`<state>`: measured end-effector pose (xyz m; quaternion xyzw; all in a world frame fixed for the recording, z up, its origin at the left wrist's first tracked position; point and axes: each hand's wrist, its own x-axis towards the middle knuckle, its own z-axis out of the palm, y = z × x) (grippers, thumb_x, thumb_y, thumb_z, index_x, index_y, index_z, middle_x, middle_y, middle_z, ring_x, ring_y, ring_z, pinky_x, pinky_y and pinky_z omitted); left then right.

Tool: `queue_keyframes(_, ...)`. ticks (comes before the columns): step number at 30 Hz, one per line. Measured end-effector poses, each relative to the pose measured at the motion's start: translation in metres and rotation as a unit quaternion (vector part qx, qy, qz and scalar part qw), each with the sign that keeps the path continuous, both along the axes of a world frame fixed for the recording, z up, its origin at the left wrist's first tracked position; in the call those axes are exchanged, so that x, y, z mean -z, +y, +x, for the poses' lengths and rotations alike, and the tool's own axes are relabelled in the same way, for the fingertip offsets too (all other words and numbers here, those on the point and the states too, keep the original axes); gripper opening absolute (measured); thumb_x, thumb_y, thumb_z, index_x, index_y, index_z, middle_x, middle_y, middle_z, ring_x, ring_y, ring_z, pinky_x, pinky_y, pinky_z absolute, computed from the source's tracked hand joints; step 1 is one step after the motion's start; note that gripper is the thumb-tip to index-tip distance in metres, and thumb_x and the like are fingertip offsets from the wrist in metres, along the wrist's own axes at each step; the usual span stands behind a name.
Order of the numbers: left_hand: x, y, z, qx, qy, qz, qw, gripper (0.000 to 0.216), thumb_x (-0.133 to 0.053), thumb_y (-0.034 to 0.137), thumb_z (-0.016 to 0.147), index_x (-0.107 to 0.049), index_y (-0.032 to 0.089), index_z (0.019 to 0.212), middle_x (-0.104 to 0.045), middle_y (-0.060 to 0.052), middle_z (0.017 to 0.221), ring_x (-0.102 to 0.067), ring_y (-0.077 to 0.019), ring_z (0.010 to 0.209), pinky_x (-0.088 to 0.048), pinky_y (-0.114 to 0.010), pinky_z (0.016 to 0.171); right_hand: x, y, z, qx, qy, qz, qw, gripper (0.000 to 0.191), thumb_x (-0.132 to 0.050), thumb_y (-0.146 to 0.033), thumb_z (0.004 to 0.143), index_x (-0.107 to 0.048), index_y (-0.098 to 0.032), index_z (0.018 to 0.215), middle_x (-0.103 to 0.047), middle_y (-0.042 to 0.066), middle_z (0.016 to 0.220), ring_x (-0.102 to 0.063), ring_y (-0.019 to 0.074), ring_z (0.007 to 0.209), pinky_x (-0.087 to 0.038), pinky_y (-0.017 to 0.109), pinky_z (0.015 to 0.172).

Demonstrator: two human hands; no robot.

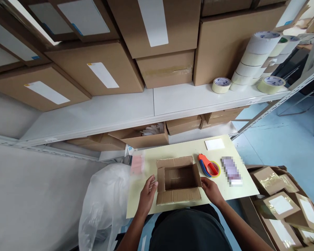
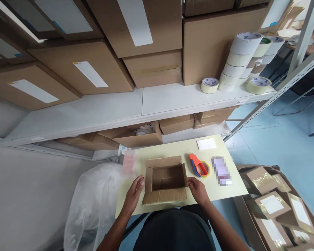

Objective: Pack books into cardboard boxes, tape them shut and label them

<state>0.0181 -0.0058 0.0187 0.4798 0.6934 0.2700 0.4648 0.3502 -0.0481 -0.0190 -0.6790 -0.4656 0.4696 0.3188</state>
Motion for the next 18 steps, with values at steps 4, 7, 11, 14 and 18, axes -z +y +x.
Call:
queue_keyframes(4, -0.014, 0.000, 0.019, 0.060, 0.073, 0.028, 0.995, 0.081, -0.061, 0.056, 0.087, -0.035, 0.021, 0.154, -0.044, -0.016, 0.158, -0.052, -0.0312, 0.138, -0.043, -0.048, 0.112, -0.001, 0.002, 0.002, 0.010, -0.003, 0.007, 1.000, 0.037, -0.052, -0.043, 0.084, -0.073, -0.022, 0.105, -0.080, 0.008, 0.102, -0.075, 0.0272, 0.096, -0.058, 0.041, 0.089)
queue_keyframes(7, -0.020, 0.003, 0.025, 0.090, 0.092, 0.030, 0.991, 0.086, -0.062, 0.054, 0.086, -0.029, 0.020, 0.157, -0.039, -0.016, 0.160, -0.046, -0.0314, 0.143, -0.038, -0.049, 0.116, -0.003, 0.002, 0.005, 0.016, -0.022, 0.009, 1.000, 0.037, -0.051, -0.045, 0.084, -0.074, -0.023, 0.105, -0.079, 0.008, 0.105, -0.075, 0.0280, 0.098, -0.058, 0.041, 0.089)
queue_keyframes(11, -0.021, 0.005, 0.019, 0.099, 0.052, 0.017, 0.994, 0.084, -0.060, 0.055, 0.088, -0.030, 0.020, 0.158, -0.038, -0.017, 0.161, -0.049, -0.0305, 0.140, -0.041, -0.046, 0.113, -0.005, 0.000, 0.010, 0.013, -0.040, -0.002, 0.999, 0.039, -0.053, -0.048, 0.083, -0.074, -0.024, 0.105, -0.079, 0.008, 0.105, -0.074, 0.0286, 0.103, -0.058, 0.040, 0.091)
queue_keyframes(14, -0.014, 0.007, 0.009, 0.104, 0.025, 0.015, 0.994, 0.078, -0.057, 0.055, 0.091, -0.033, 0.021, 0.157, -0.041, -0.017, 0.159, -0.049, -0.0295, 0.140, -0.043, -0.044, 0.112, -0.010, -0.002, 0.012, 0.010, -0.051, -0.010, 0.999, 0.039, -0.055, -0.049, 0.082, -0.074, -0.025, 0.105, -0.080, 0.007, 0.104, -0.075, 0.0281, 0.102, -0.059, 0.037, 0.087)
queue_keyframes(18, 0.004, 0.027, -0.020, 0.062, 0.050, 0.046, 0.996, 0.067, -0.052, 0.048, 0.095, -0.037, 0.022, 0.154, -0.045, -0.013, 0.157, -0.052, -0.0261, 0.137, -0.042, -0.042, 0.113, -0.021, -0.002, 0.014, 0.025, -0.098, -0.025, 0.995, 0.041, -0.057, -0.053, 0.081, -0.075, -0.026, 0.105, -0.080, 0.007, 0.104, -0.076, 0.0288, 0.099, -0.061, 0.037, 0.084)
